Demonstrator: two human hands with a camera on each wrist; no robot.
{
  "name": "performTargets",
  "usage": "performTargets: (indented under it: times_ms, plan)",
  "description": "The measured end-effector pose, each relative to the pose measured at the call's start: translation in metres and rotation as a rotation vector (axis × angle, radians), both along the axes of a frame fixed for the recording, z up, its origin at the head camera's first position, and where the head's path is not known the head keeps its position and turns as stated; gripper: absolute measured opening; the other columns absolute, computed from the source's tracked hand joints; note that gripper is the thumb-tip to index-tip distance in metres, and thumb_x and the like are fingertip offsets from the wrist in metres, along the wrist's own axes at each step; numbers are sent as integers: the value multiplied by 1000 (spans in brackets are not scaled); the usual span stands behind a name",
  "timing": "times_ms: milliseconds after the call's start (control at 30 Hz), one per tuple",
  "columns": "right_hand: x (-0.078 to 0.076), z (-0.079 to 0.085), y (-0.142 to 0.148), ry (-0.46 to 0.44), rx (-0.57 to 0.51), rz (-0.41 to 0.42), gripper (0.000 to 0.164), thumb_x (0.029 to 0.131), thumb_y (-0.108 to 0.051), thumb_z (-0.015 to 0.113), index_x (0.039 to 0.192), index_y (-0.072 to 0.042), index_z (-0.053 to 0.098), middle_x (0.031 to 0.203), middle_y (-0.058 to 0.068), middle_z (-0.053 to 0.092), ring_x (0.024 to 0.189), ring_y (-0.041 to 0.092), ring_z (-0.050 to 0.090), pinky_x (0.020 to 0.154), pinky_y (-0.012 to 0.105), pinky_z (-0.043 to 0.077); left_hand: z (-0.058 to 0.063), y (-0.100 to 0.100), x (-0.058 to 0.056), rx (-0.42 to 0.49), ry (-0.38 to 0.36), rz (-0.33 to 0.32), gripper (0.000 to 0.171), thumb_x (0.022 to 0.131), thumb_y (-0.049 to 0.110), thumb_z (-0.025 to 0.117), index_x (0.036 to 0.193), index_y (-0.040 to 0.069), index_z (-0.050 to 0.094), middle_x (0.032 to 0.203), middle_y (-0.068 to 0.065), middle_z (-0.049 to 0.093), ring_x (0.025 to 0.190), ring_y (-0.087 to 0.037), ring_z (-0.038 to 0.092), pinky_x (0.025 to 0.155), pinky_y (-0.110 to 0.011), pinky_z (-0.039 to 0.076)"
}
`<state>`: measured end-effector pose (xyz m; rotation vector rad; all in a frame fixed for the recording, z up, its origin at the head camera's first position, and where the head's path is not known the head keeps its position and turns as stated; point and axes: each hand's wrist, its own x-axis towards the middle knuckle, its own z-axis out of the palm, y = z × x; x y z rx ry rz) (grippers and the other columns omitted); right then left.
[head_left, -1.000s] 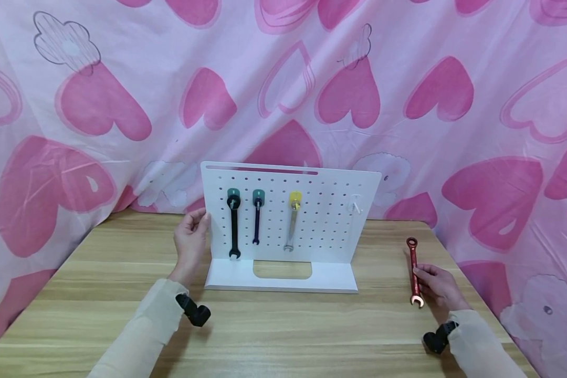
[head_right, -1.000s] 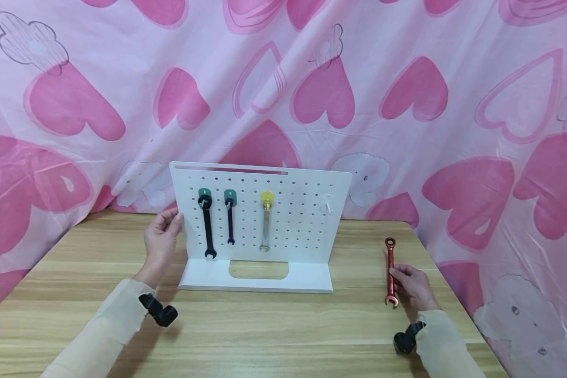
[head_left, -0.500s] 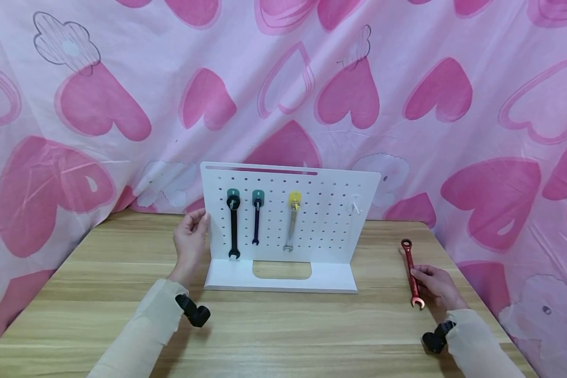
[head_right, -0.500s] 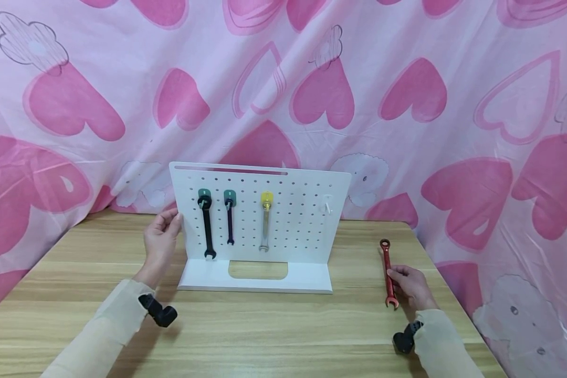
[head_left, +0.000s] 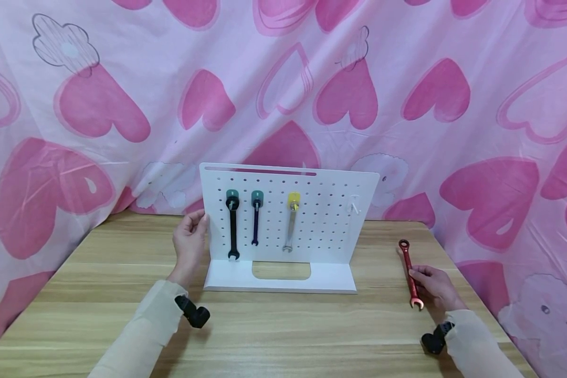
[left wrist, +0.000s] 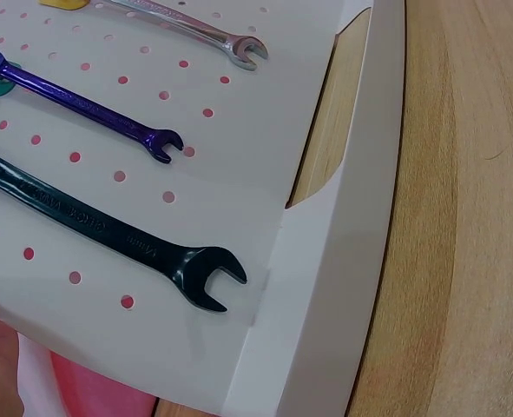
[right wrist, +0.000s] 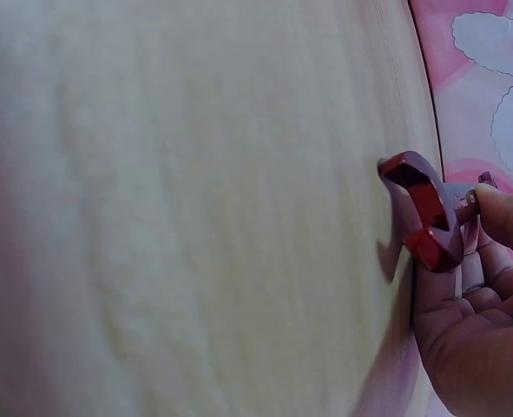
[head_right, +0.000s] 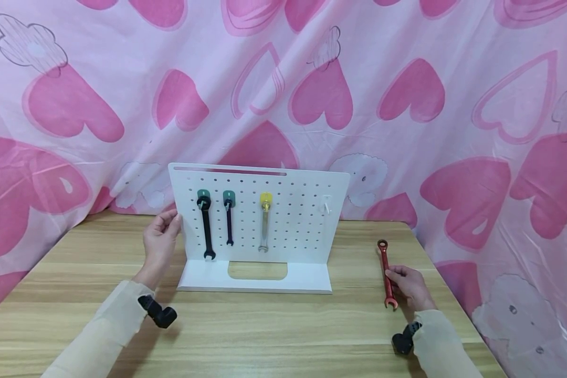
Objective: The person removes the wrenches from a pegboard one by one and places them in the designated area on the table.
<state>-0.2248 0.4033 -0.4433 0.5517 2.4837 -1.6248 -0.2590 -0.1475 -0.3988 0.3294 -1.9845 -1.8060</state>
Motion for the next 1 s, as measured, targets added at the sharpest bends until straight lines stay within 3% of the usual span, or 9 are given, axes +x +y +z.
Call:
performTargets:
  times_ms: [533,800,1000]
  plan:
    - [2,3,-7,-13,-1,1,34,95,-17,56,117,9,52,79,-1,56,68,13,54,61,26,51,0,0,0,2,7,5,31,94,31,56,118,12,59,108,2,58,94,-9,51,79,-10,46]
    - [1,2,-9,-22,80,5,45,95,-21,56,124,11,46,87,5,57,72,15,54,63,25,51,0,0,0,-5,-13,3,33,94,34,55,119,13,59,110,2,58,96,-9,51,80,-10,47]
    - [-3,0,-8,-41,119,13,42,95,-19,57,122,11,48,84,4,58,72,15,52,62,26,49,0,0,0,-3,-17,7,32,94,34,55,119,13,59,109,2,57,96,-9,51,80,-10,47]
